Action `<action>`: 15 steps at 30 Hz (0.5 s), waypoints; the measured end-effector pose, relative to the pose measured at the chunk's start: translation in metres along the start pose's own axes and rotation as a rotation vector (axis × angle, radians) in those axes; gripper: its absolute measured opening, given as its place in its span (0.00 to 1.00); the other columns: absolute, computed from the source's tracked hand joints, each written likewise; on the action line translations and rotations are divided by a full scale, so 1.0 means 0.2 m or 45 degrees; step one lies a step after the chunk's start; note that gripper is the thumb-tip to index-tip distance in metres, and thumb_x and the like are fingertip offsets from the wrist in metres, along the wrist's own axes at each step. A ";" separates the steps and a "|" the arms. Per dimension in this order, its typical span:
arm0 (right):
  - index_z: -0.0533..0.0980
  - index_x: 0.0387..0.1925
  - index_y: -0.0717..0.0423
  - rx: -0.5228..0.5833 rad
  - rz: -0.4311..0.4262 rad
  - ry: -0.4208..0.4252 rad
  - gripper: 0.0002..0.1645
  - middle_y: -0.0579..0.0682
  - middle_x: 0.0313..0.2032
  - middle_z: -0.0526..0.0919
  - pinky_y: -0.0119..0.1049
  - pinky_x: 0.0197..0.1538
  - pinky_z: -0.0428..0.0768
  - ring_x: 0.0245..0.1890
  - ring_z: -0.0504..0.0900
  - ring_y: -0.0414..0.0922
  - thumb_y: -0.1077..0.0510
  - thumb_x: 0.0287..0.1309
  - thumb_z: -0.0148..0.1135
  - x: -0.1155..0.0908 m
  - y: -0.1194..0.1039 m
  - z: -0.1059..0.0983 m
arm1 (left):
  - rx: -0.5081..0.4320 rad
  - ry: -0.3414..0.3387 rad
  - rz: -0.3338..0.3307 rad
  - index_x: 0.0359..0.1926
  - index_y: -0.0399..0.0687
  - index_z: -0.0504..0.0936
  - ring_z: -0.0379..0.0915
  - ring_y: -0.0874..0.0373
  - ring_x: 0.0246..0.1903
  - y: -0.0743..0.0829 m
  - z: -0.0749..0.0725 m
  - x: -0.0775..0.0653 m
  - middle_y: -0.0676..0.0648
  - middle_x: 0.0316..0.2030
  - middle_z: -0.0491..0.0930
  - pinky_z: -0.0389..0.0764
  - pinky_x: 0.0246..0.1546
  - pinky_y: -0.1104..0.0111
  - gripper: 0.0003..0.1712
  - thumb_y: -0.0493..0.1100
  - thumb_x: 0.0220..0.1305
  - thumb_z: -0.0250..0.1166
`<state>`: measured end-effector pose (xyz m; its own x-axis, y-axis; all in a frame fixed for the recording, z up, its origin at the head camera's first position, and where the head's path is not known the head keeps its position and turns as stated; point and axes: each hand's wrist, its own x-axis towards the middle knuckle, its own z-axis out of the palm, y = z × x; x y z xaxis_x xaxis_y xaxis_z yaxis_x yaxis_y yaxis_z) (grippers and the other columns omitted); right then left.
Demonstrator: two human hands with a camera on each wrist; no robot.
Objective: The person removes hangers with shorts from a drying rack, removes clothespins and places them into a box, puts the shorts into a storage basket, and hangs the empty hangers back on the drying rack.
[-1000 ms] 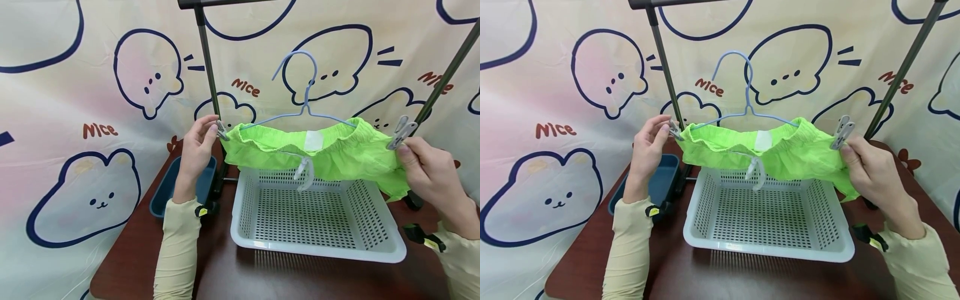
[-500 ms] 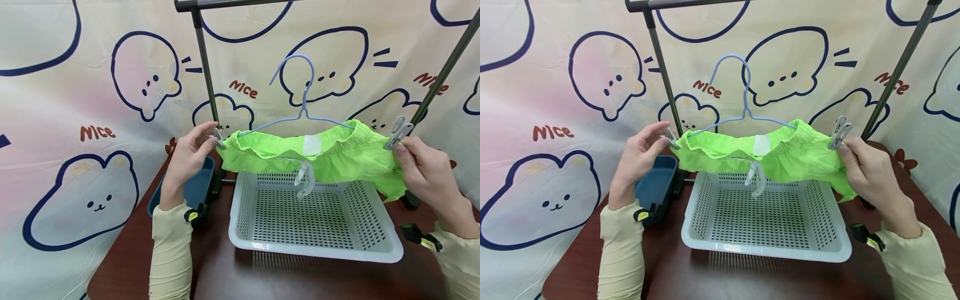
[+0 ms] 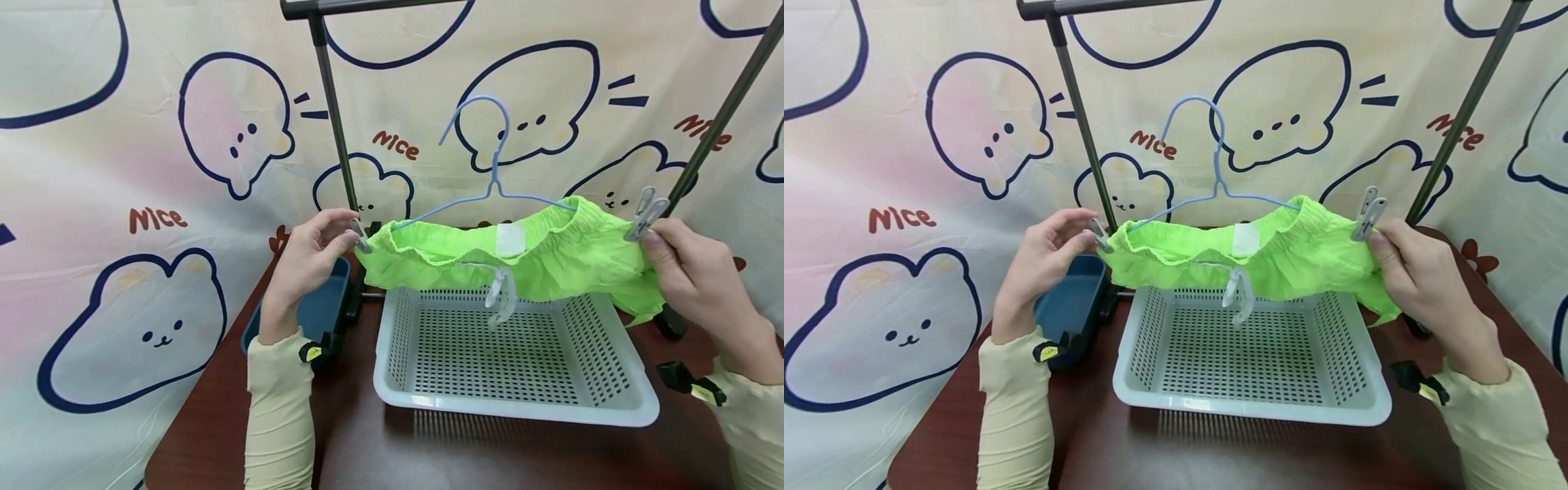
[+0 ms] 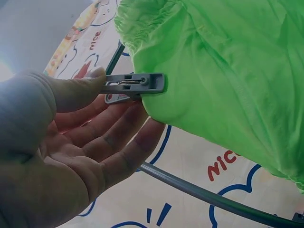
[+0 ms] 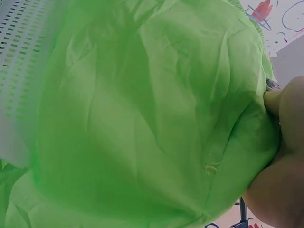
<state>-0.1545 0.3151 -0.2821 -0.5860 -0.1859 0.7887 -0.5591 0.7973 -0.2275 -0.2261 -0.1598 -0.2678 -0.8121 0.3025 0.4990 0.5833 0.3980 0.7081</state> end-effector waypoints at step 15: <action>0.73 0.37 0.69 -0.041 -0.018 -0.022 0.07 0.41 0.27 0.63 0.19 0.29 0.59 0.27 0.58 0.23 0.67 0.69 0.51 0.01 -0.02 0.00 | 0.010 -0.095 0.037 0.54 0.39 0.77 0.83 0.51 0.43 -0.02 0.02 0.01 0.40 0.47 0.84 0.80 0.41 0.77 0.16 0.35 0.66 0.63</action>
<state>-0.1535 0.3113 -0.2805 -0.5882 -0.2070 0.7818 -0.5485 0.8125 -0.1976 -0.2304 -0.1564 -0.2711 -0.7914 0.3779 0.4804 0.6071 0.3945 0.6898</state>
